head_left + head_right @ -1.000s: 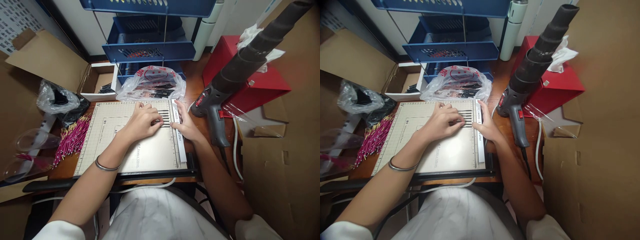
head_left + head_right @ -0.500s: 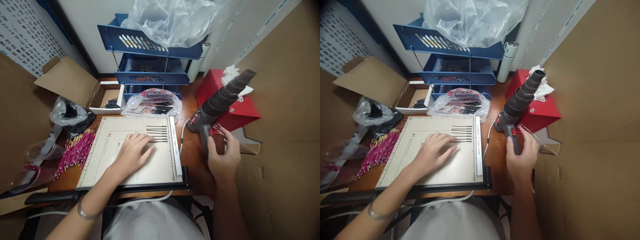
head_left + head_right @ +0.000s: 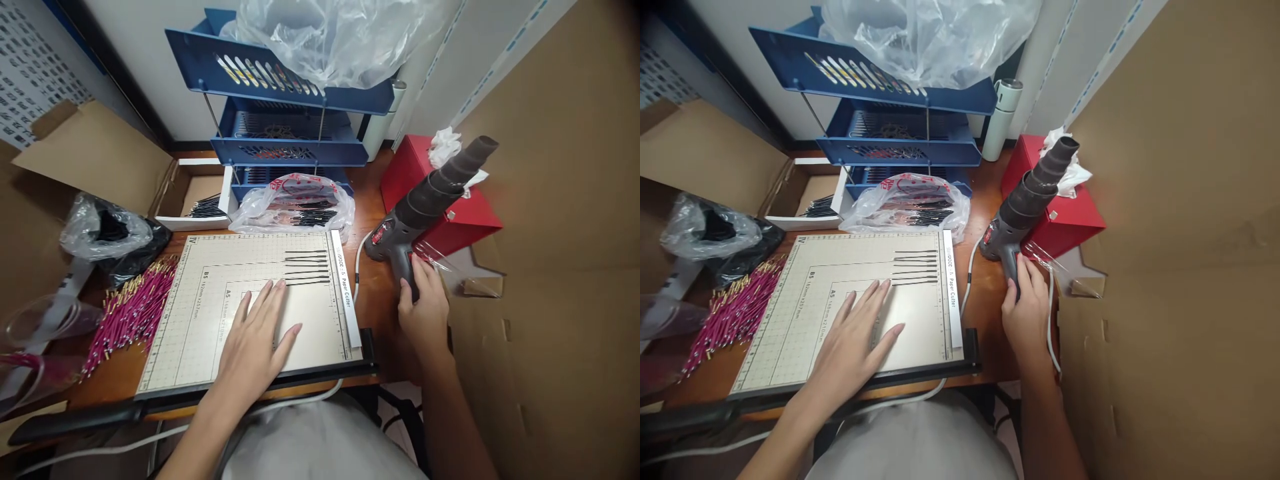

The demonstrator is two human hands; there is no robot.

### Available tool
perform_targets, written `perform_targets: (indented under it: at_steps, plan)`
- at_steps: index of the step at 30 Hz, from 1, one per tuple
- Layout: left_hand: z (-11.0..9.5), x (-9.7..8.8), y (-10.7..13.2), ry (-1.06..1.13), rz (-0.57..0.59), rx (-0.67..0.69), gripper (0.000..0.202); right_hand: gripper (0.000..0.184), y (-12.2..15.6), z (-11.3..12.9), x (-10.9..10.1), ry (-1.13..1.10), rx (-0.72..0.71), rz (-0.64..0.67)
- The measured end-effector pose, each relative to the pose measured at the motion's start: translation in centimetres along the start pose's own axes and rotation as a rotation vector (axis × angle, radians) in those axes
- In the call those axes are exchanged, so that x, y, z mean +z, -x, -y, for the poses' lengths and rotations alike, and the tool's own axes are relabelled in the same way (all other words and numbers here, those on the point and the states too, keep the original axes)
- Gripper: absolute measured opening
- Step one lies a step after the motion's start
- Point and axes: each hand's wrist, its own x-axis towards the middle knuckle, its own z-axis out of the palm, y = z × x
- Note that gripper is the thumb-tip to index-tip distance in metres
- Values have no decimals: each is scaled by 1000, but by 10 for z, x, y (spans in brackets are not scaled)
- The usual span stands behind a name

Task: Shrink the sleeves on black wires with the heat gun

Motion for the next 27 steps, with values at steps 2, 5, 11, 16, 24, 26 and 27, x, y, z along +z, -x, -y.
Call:
perform_targets:
  at_steps: [2, 5, 11, 16, 24, 26, 27]
  plan:
    - [0, 1, 1, -5, -3, -1, 81, 55, -1, -1, 0, 15, -10, 5]
    - [0, 3, 2, -1, -1, 1, 80, 55, 0, -2, -1, 26, -14, 20]
    - [0, 4, 3, 0, 12, -11, 76, 53, -2, 15, -5, 1, 87, -17]
    - [0, 3, 3, -19, 31, -12, 70, 49, -34, 57, -6, -900, 526, -137]
    - [1, 4, 3, -9, 40, -37, 63, 63, -106, 83, 7, -2435, 1136, -30]
    - [1, 3, 3, -5, 44, -46, 63, 67, -110, 74, 14, -2631, 1238, -164]
    - [1, 3, 3, -6, 46, -48, 63, 66, -110, 68, 19, -2728, 1270, -175]
